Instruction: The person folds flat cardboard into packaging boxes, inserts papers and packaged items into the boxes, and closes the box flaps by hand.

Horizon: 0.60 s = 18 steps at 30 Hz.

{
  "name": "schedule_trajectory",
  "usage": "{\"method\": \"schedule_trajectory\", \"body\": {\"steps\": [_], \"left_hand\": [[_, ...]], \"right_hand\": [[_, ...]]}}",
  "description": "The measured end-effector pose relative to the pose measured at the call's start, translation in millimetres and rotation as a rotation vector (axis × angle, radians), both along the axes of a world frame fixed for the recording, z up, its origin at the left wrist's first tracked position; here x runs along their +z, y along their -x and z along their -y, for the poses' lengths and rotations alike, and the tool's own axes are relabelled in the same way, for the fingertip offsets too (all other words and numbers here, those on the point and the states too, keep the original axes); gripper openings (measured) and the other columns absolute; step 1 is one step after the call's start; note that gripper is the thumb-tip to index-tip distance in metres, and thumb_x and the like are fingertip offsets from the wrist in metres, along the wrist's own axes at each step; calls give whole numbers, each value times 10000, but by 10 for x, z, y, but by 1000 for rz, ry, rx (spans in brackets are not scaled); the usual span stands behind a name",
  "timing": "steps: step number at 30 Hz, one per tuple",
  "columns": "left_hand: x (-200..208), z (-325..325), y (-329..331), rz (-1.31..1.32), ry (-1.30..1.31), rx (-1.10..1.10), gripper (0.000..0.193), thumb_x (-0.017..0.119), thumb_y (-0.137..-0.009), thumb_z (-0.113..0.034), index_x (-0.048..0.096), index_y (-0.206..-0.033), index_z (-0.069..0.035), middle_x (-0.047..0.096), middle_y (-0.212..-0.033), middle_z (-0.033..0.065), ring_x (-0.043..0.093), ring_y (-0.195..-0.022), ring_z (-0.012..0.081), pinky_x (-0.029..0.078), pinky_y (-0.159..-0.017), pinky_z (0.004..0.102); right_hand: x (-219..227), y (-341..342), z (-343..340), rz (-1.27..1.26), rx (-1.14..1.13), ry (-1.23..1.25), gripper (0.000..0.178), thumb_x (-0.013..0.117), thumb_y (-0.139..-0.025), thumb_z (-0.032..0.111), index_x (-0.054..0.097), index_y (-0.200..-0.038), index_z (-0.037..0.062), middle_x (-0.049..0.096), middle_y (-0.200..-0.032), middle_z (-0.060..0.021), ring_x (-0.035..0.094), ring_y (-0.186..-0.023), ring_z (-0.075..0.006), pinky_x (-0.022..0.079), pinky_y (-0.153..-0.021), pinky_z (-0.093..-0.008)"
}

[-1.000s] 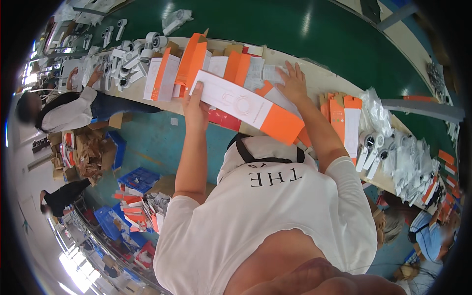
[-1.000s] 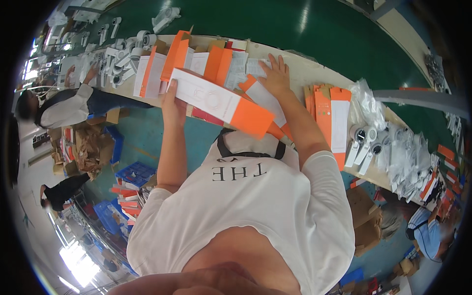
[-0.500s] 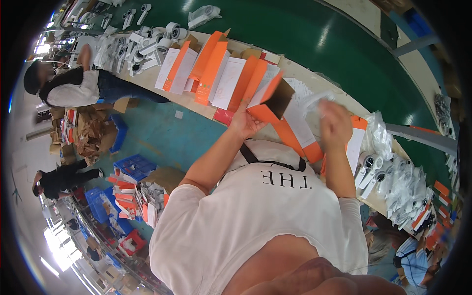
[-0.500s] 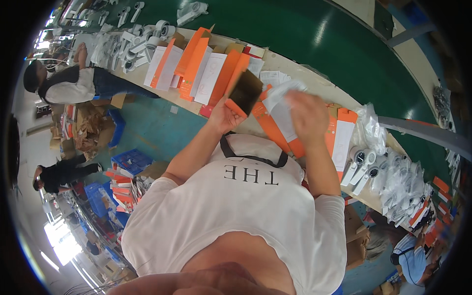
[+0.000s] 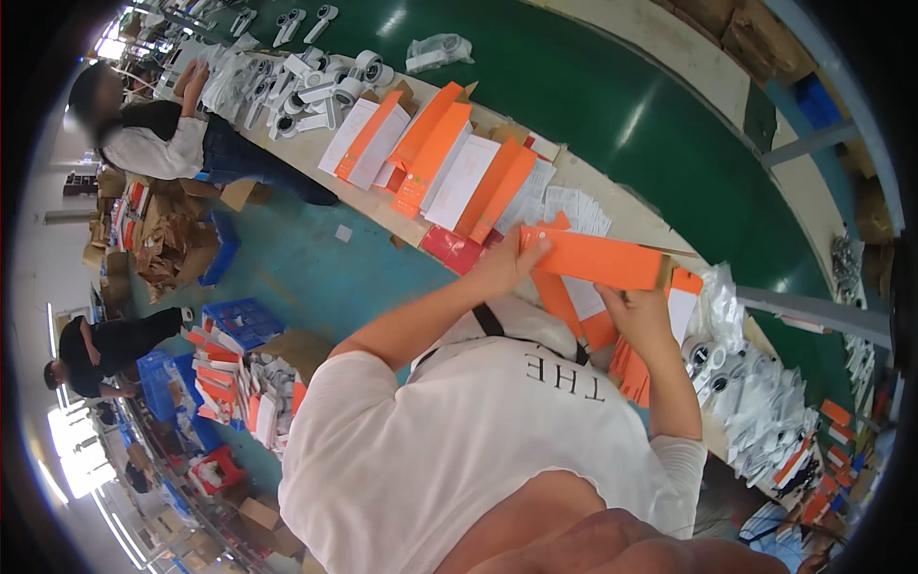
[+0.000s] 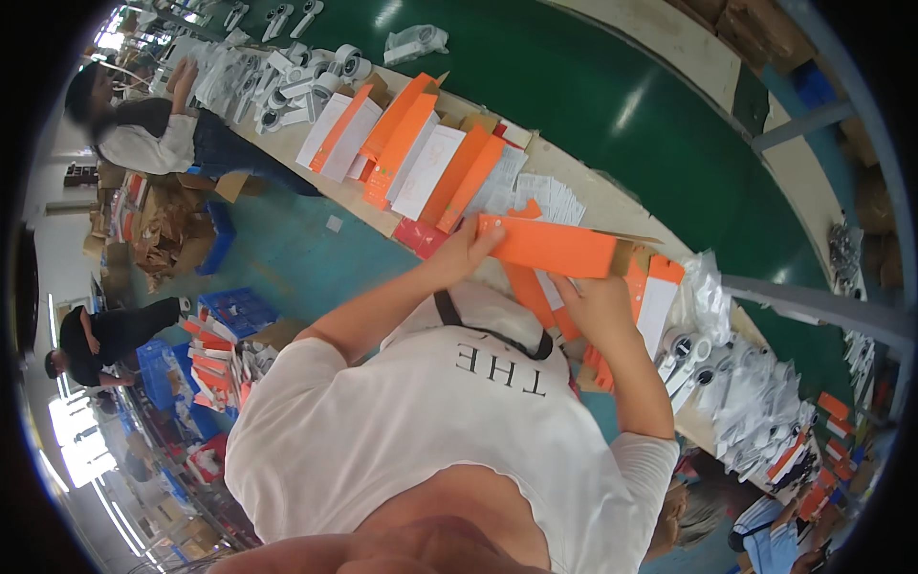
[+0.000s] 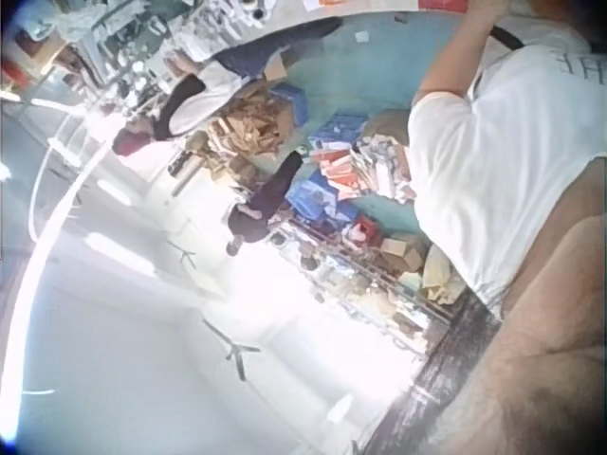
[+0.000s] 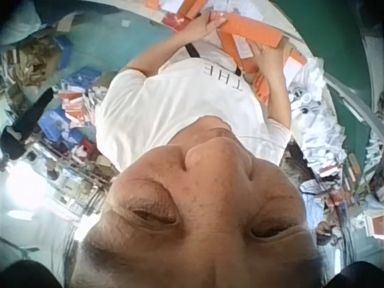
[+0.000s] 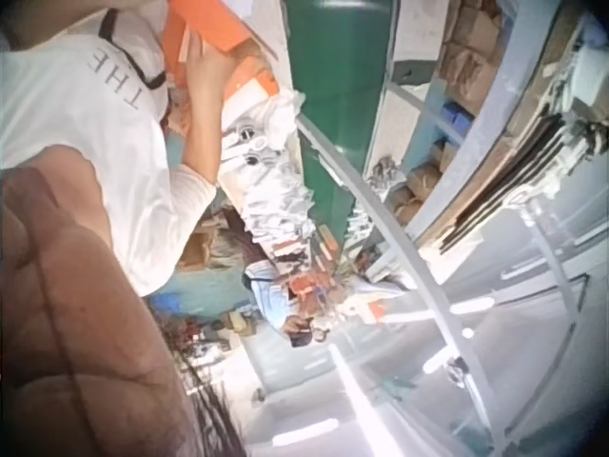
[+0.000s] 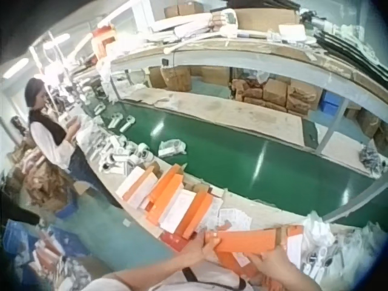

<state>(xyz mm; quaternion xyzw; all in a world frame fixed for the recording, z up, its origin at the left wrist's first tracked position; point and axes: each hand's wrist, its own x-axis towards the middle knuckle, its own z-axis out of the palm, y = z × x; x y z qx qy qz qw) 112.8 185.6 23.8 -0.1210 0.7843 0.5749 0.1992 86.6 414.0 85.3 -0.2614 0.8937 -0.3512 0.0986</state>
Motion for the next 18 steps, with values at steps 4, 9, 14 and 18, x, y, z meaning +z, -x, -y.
{"method": "schedule_trajectory", "body": {"steps": [4,9,14,18], "left_hand": [[584,34,-55,-951,684,-347,939,679,-627,-511,263,-1340,-66,272,-1367,184,249,-1259,390,159,-1020,530],[657,249,-159,-406,214,-107,800,744,-615,-340,360,-1252,-47,482,-1157,169,485,-1070,323,385,-904,378],[132,781,-728,-404,101,322,807,785,-583,-380,392,-1190,-22,527,-1080,174,528,-1001,340,436,-836,371],[-170,970,-935,-402,45,442,814,787,-575,-426,404,-1172,-26,531,-1036,159,549,-942,327,447,-802,356]], "right_hand": [[383,196,159,133,27,75,265,625,-774,178,566,-992,39,618,-840,-158,600,-744,-328,486,-645,-368],[764,414,782,407,649,-45,399,580,-799,167,455,-1159,46,520,-1124,-185,513,-1016,-341,440,-826,-389],[783,1340,1493,459,991,180,476,642,-767,194,500,-1193,35,468,-1253,-149,496,-1096,-261,422,-874,-332],[-153,2624,2612,270,465,255,267,544,-849,180,587,-1056,16,590,-1085,-86,547,-947,-150,421,-833,-271]]}}
